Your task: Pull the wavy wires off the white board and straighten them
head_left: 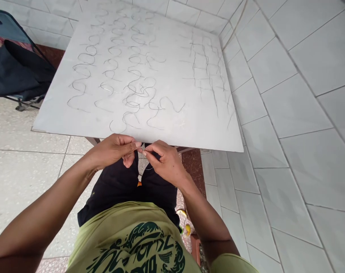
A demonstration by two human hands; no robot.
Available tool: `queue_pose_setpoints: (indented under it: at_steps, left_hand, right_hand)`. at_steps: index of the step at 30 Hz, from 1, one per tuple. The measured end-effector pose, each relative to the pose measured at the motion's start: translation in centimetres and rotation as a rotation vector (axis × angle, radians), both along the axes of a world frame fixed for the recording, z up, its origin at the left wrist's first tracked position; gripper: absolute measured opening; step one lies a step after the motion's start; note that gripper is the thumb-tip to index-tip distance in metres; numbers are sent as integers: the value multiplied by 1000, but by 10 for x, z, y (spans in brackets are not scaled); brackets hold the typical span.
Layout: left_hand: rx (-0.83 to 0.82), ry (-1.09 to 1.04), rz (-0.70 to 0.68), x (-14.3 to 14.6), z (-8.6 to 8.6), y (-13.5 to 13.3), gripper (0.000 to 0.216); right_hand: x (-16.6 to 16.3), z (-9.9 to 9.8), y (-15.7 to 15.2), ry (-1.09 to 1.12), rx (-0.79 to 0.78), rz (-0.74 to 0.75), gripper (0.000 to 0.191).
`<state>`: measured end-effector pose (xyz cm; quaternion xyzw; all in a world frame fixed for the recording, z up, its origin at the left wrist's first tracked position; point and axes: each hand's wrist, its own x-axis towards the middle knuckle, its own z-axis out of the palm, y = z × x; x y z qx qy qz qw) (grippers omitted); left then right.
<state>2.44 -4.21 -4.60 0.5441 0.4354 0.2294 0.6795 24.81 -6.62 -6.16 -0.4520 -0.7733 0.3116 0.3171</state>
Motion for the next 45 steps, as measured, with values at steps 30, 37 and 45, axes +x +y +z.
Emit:
queue_pose_setpoints:
  at_steps: [30,37,45]
  left_hand:
    - [-327,-310,28,-5,-25,5,25]
    - [-393,-320,5,2,-25,0,30]
    - [-440,-368,-5,4,-35,-7,29]
  right_hand:
    - [-12,-20,-11,24,18,-138,12]
    - [-11,-20,-14,-1,85,-153,14]
    - [-16,-24,-17,65,27,-249,11]
